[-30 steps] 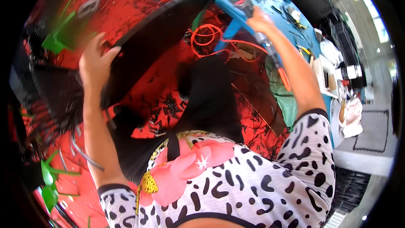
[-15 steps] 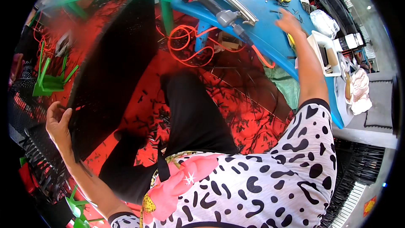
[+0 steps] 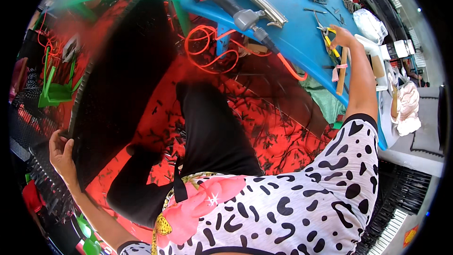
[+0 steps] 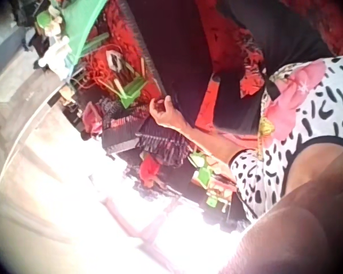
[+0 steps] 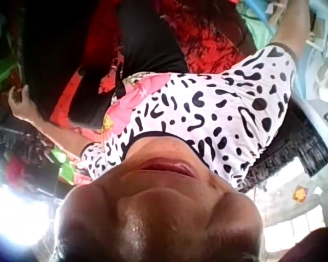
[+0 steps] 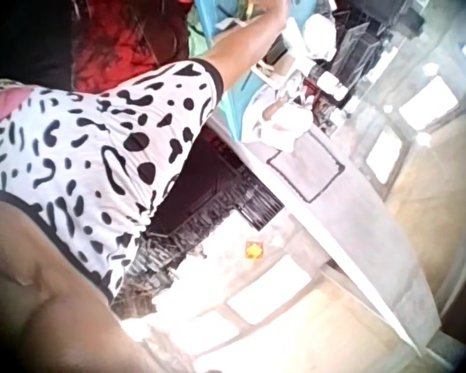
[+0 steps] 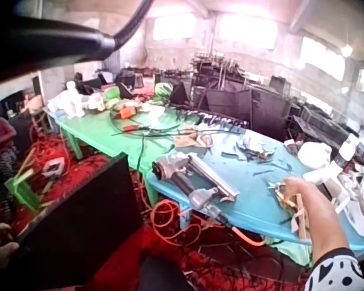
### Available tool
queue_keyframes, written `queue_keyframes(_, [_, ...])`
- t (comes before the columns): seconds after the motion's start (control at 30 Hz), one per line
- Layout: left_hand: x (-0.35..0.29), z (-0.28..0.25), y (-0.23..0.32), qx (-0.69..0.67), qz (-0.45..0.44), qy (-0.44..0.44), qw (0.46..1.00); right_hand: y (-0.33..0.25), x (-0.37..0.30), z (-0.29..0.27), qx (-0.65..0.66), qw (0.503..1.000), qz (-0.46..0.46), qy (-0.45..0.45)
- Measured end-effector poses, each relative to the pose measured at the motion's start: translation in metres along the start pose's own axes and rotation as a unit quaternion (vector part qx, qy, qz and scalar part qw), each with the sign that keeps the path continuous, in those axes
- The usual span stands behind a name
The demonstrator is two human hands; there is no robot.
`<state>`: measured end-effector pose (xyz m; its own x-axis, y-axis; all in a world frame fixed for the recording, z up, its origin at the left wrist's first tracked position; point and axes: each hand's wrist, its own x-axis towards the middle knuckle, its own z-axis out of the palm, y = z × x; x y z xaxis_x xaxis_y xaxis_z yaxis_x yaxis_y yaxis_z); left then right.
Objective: The person weaves black strips onto a furniture frame by hand and secures them using a nail gun, then cuts the excess material with pliers.
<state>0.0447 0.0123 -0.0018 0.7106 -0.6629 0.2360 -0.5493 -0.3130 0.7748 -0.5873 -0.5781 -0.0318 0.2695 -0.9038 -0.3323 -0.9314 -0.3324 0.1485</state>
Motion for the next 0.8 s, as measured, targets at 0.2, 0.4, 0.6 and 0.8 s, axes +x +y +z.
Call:
queue_keyframes(0.2, [-0.01, 0.002, 0.051, 0.249, -0.002, 0.059, 0.967, 0.037, 0.053, 0.062, 0.09, 0.984, -0.089, 0.125])
queue_keyframes(0.4, [-0.014, 0.036, 0.055, 0.079, 0.016, 0.029, 0.996, 0.074, 0.12, 0.073, 0.524, 0.797, -0.082, 0.289])
queue_keyframes(0.6, [-0.015, 0.046, 0.047, -0.029, 0.071, 0.05, 0.996, -0.105, 0.014, -0.073, 0.382, 0.76, -0.383, 0.36])
queue_keyframes(0.8, [-0.03, 0.037, 0.038, -0.025, 0.113, 0.057, 0.992, -0.421, -0.202, -0.113, 0.166, 0.695, -0.66, 0.232])
